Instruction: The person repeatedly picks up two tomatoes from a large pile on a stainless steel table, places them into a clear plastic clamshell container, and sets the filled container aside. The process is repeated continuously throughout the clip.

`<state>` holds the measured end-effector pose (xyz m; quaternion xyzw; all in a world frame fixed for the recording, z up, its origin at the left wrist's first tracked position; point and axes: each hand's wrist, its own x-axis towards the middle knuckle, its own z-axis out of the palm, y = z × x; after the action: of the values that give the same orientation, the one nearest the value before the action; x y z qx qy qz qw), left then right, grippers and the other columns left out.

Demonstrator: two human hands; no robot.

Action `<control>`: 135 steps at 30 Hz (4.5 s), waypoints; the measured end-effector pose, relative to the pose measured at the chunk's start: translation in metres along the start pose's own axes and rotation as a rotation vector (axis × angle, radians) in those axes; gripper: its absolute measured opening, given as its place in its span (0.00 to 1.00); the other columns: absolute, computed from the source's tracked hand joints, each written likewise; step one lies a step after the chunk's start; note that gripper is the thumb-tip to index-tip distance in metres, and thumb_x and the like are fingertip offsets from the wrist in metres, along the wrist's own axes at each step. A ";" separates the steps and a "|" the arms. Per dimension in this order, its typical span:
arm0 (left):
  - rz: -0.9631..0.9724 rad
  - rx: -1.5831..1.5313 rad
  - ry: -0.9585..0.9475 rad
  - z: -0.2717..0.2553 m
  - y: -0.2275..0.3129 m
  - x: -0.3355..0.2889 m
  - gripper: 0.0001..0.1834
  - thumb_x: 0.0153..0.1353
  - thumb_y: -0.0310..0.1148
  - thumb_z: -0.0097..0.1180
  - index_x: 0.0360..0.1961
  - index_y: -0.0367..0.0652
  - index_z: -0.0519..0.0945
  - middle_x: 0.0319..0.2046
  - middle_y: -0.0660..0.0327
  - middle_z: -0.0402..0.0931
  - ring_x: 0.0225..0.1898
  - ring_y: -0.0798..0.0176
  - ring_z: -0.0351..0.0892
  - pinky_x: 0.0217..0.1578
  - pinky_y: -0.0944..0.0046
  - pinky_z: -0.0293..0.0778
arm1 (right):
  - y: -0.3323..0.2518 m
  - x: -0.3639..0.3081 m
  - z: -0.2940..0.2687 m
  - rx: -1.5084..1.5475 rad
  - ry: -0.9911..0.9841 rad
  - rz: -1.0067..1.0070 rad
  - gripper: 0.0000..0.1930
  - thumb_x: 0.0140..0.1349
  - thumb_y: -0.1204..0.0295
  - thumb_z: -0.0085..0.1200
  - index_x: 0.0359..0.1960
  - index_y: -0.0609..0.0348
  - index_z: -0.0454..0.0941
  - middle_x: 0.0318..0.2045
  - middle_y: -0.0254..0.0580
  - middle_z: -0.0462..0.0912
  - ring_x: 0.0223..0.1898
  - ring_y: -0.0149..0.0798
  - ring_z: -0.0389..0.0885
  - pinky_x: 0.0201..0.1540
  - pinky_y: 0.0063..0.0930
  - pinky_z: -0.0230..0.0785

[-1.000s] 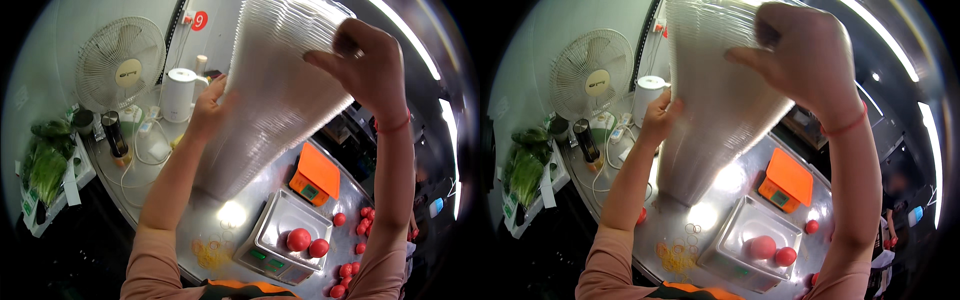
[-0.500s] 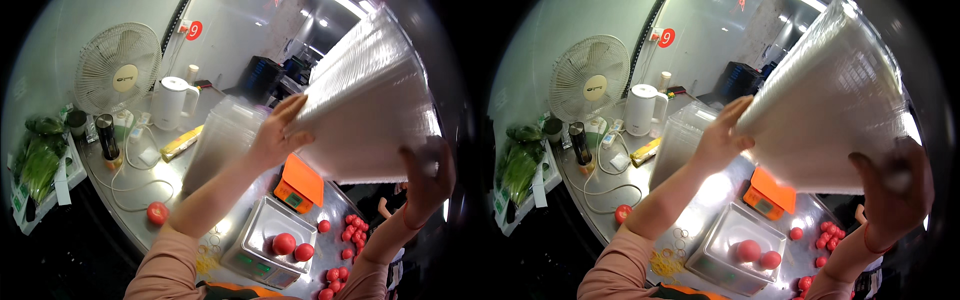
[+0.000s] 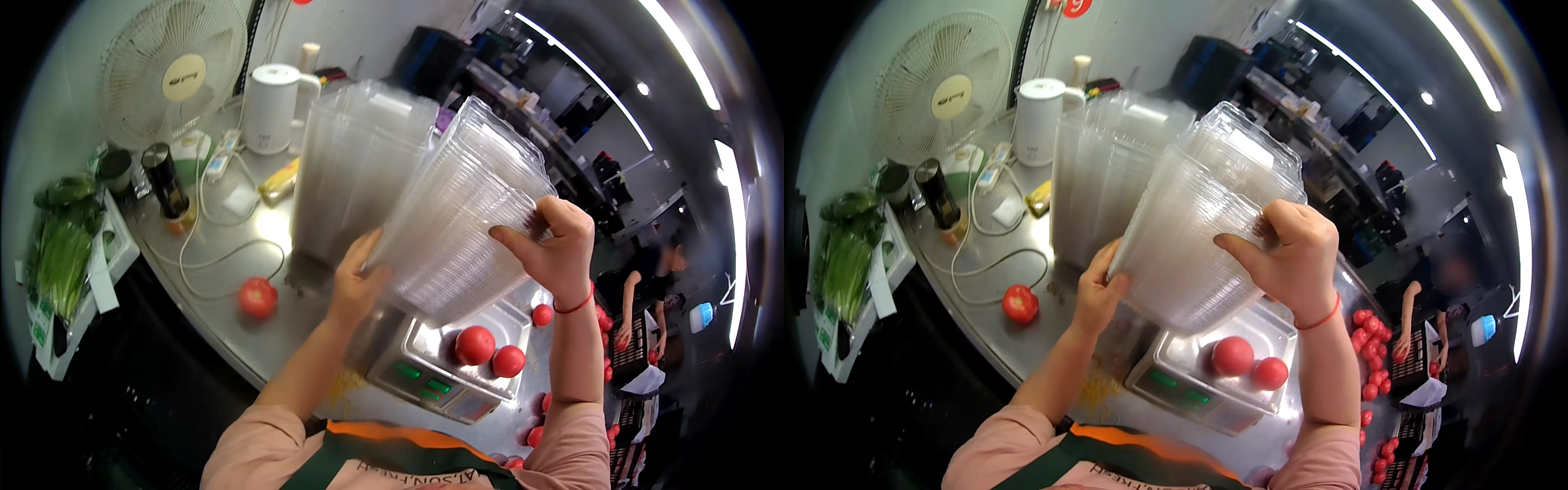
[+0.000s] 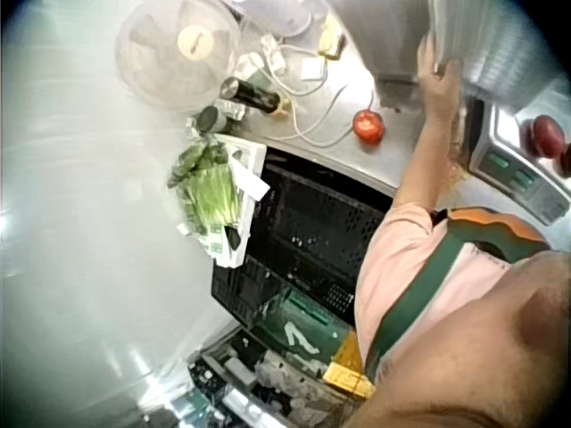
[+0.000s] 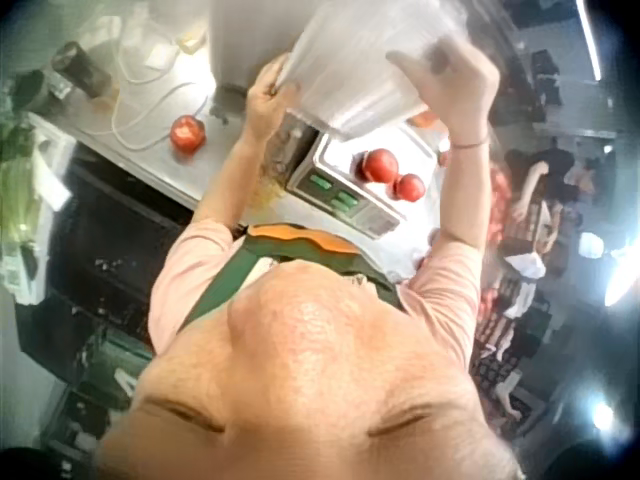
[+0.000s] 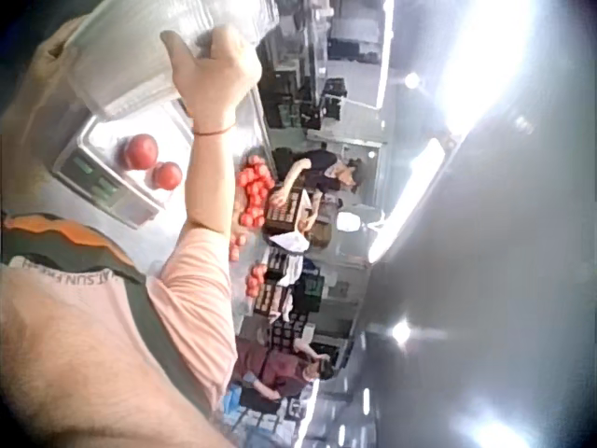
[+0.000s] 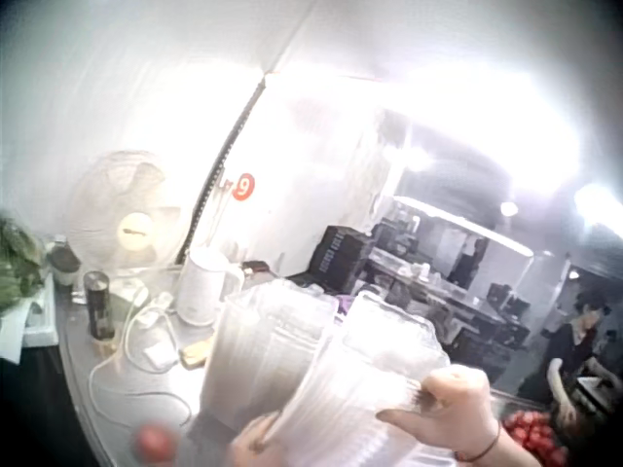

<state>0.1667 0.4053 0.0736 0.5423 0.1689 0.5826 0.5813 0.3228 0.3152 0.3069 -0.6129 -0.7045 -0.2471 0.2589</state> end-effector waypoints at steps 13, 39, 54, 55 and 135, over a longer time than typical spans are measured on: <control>-0.270 -0.068 0.428 -0.036 -0.074 -0.025 0.20 0.65 0.29 0.48 0.57 0.34 0.67 0.52 0.57 0.70 0.53 0.62 0.69 0.53 0.64 0.65 | -0.017 -0.058 0.078 0.032 0.212 -0.028 0.22 0.34 0.62 0.70 0.13 0.53 0.63 0.13 0.38 0.64 0.16 0.43 0.67 0.21 0.33 0.59; 0.867 1.270 -0.444 -0.004 -0.045 0.094 0.27 0.63 0.54 0.45 0.57 0.50 0.69 0.57 0.59 0.66 0.63 0.55 0.58 0.62 0.37 0.36 | -0.031 -0.247 0.054 0.395 0.183 0.250 0.12 0.44 0.75 0.61 0.32 0.56 0.75 0.36 0.41 0.75 0.39 0.46 0.75 0.42 0.35 0.67; 0.480 0.954 -0.829 0.137 -0.005 -0.048 0.36 0.51 0.28 0.60 0.63 0.44 0.62 0.64 0.46 0.54 0.67 0.47 0.50 0.64 0.52 0.47 | 0.020 -0.563 -0.126 -0.133 0.122 1.573 0.12 0.55 0.68 0.54 0.39 0.61 0.77 0.41 0.48 0.77 0.45 0.49 0.75 0.50 0.35 0.67; 0.376 0.957 -0.836 0.152 -0.011 -0.065 0.38 0.50 0.30 0.61 0.63 0.44 0.61 0.64 0.46 0.53 0.66 0.45 0.51 0.64 0.53 0.49 | 0.022 -0.567 -0.128 -0.129 0.094 1.492 0.13 0.55 0.67 0.54 0.40 0.60 0.77 0.41 0.48 0.77 0.46 0.48 0.75 0.50 0.35 0.67; 0.582 1.314 -0.672 -0.019 -0.049 0.220 0.15 0.68 0.35 0.43 0.47 0.35 0.73 0.43 0.51 0.75 0.47 0.51 0.74 0.46 0.60 0.69 | -0.108 -0.518 0.004 0.627 -0.254 1.334 0.12 0.59 0.66 0.49 0.39 0.59 0.79 0.34 0.50 0.82 0.36 0.48 0.81 0.41 0.36 0.72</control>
<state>0.2333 0.6156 0.1224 0.9436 0.1449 0.2973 -0.0136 0.2751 -0.0770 -0.0455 -0.8315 -0.2450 0.2475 0.4329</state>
